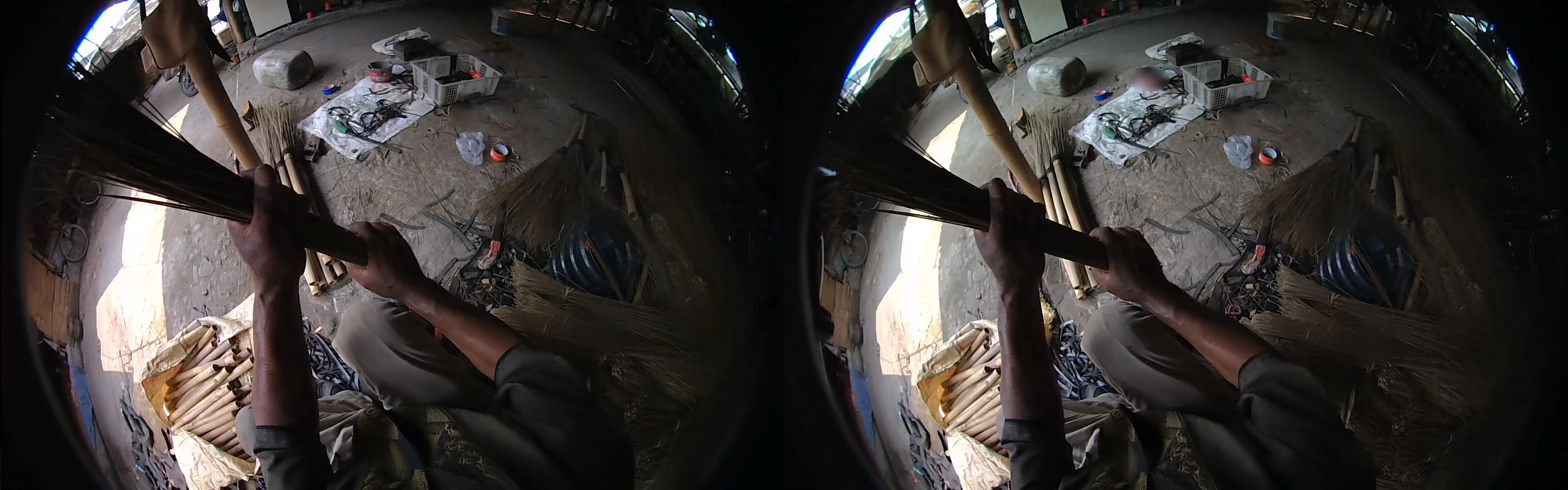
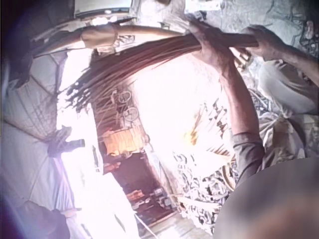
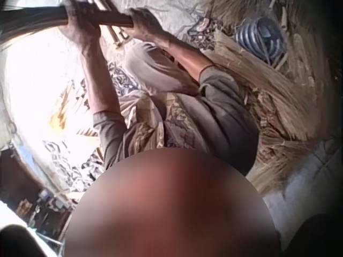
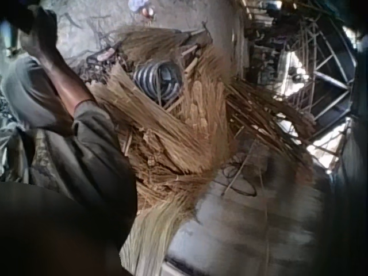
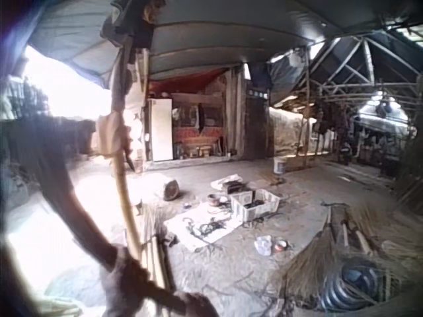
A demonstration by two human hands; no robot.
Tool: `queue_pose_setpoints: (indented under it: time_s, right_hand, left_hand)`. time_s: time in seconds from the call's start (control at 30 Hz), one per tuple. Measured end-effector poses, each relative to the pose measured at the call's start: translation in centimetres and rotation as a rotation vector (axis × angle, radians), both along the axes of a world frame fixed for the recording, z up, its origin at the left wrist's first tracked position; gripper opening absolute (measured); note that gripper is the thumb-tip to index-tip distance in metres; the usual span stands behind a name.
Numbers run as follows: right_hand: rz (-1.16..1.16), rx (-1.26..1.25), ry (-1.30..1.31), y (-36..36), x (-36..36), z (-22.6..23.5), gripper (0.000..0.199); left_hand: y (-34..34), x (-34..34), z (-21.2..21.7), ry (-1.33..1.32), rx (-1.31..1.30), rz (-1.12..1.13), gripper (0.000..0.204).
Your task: The person gathers bundles of straw bristles and bamboo poles, then inserts the bristles into the hollow pole and secures them by wrapping black rubber strips around the junction. The person repeats this process for multiple brooms, placing finished units aside.
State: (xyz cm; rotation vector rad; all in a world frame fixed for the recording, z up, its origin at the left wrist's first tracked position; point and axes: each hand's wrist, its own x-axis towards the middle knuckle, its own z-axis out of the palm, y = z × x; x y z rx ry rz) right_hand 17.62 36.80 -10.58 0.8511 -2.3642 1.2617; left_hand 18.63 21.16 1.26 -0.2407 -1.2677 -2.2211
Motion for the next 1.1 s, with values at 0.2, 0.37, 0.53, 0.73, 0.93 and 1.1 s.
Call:
queue_pose_setpoints:
  time_s: [0.2, 0.37, 0.53, 0.73, 0.93, 1.1]
  right_hand:
    - [0.002, -0.051, -0.007, -1.3, 0.1, 2.0, 0.037]
    - [0.390, -0.172, -0.198, -0.8, -0.2, 3.0, 0.094]
    - [0.477, -0.108, -0.276, -1.0, -0.6, 3.5, 0.094]
    - [0.531, -0.202, -0.177, -1.9, -0.1, 2.9, 0.102]
    - [0.525, -0.180, -0.221, -2.7, 0.0, 3.5, 0.092]
    - [0.366, -0.243, 0.138, -3.4, 1.7, 5.1, 0.062]
  left_hand:
    - [-1.3, 0.6, 2.0, 0.157, -0.114, -0.017, 0.018]
    - [-2.1, 1.9, 3.7, 0.202, -0.256, -0.120, 0.032]
    - [-3.0, 2.8, 4.6, 0.226, -0.249, -0.342, 0.023]
    - [-3.3, 3.9, 5.4, 0.319, -0.331, -0.530, 0.027]
    - [-3.4, 5.0, 6.2, 0.338, -0.410, -0.464, 0.040]
    - [-4.9, 5.2, 5.2, 0.309, -0.346, -0.495, 0.042]
